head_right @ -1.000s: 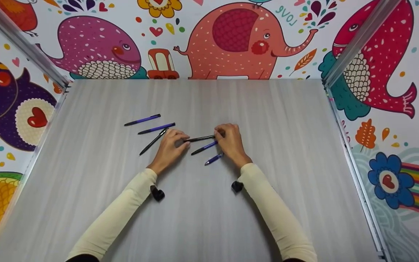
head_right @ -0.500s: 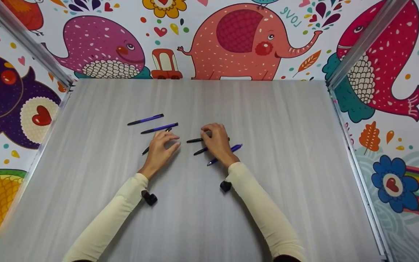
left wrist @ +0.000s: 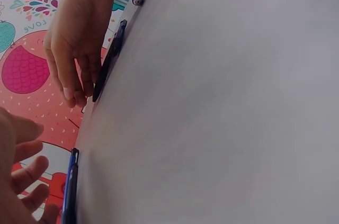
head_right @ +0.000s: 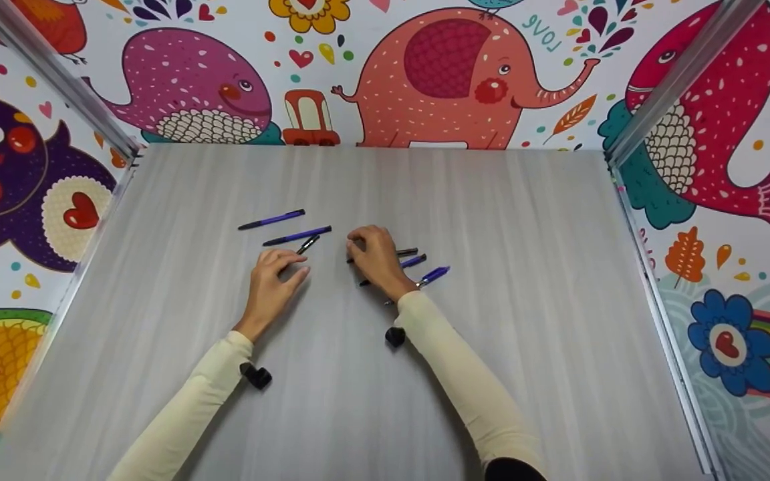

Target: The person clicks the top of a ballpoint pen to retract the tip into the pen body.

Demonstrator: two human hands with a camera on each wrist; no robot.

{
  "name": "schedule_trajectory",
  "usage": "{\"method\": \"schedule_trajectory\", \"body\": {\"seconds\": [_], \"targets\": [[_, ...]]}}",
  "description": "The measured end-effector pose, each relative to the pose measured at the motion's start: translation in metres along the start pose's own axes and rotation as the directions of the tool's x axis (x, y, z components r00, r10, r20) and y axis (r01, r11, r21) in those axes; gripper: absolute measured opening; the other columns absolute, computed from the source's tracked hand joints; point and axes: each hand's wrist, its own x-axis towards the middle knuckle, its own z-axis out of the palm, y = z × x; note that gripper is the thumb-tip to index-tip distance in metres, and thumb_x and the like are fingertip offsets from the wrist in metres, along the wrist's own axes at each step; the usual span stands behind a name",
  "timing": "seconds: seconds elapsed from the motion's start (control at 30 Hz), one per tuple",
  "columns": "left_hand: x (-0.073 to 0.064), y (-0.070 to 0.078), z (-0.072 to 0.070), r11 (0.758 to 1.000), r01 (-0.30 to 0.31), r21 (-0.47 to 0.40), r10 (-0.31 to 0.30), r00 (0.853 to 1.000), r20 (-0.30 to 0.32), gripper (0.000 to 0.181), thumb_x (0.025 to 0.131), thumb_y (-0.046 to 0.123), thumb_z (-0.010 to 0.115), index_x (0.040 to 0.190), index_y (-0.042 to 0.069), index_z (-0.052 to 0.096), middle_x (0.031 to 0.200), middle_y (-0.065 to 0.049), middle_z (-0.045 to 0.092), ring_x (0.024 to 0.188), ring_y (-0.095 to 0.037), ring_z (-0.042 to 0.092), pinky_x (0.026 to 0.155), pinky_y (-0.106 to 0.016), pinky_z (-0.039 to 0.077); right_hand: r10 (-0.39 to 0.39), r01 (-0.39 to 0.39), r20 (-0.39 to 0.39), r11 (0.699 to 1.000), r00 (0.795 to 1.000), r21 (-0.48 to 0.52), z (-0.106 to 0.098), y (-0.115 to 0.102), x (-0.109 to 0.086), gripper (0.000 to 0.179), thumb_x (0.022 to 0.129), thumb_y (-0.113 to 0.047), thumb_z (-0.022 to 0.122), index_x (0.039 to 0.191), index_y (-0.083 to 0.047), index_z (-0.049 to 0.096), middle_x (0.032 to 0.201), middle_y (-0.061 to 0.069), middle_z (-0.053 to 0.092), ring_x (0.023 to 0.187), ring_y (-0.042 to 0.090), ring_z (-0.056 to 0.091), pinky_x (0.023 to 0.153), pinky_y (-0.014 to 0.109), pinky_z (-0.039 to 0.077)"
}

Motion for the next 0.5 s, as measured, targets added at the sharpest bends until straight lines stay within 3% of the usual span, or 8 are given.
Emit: {"method": "schedule_trajectory", "body": {"seconds": [0.1, 0.27, 0.5], "targets": [[-0.003, -0.001, -0.008, 1.0, 0.007, 0.013, -0.007, 1.0, -0.004, 0.018, 0.093, 0.005, 0.087, 0.109, -0.002, 0.082, 0.112, -0.014, 0.074, 0.113, -0.035, 0.059, 0.102, -0.052, 0.049, 0.011, -0.011, 0.011, 1.0, 1.0, -0.003, 0.005, -0.002, 0.004, 0.017, 0.106, -0.006, 0.072, 0.119, 0.004, 0.079, 0.115, 0.017, 0.076, 0.103, 0.029, 0.068, 0.092, 0.043, 0.055], [-0.011, -0.02, -0.012, 0.999, -0.038, -0.002, 0.038, 0.996, -0.075, 0.016, 0.093, 0.006, 0.087, 0.107, 0.0, 0.083, 0.109, -0.009, 0.074, 0.11, -0.03, 0.059, 0.097, -0.043, 0.05, 0.008, -0.007, 0.035, 0.999, 0.999, -0.038, 0.015, -0.006, 0.01, 0.018, 0.106, -0.006, 0.073, 0.12, 0.003, 0.079, 0.116, 0.016, 0.076, 0.109, 0.031, 0.067, 0.098, 0.046, 0.055], [-0.01, -0.017, -0.024, 0.998, 0.046, 0.041, -0.045, 0.999, -0.029, 0.019, 0.092, 0.002, 0.087, 0.11, -0.003, 0.082, 0.112, -0.014, 0.075, 0.114, -0.035, 0.06, 0.101, -0.049, 0.049, -0.004, 0.011, 0.073, 0.995, 0.997, -0.102, 0.026, -0.013, 0.019, 0.018, 0.104, -0.008, 0.075, 0.118, 0.001, 0.081, 0.117, 0.015, 0.076, 0.117, 0.032, 0.064, 0.106, 0.047, 0.05]]}}
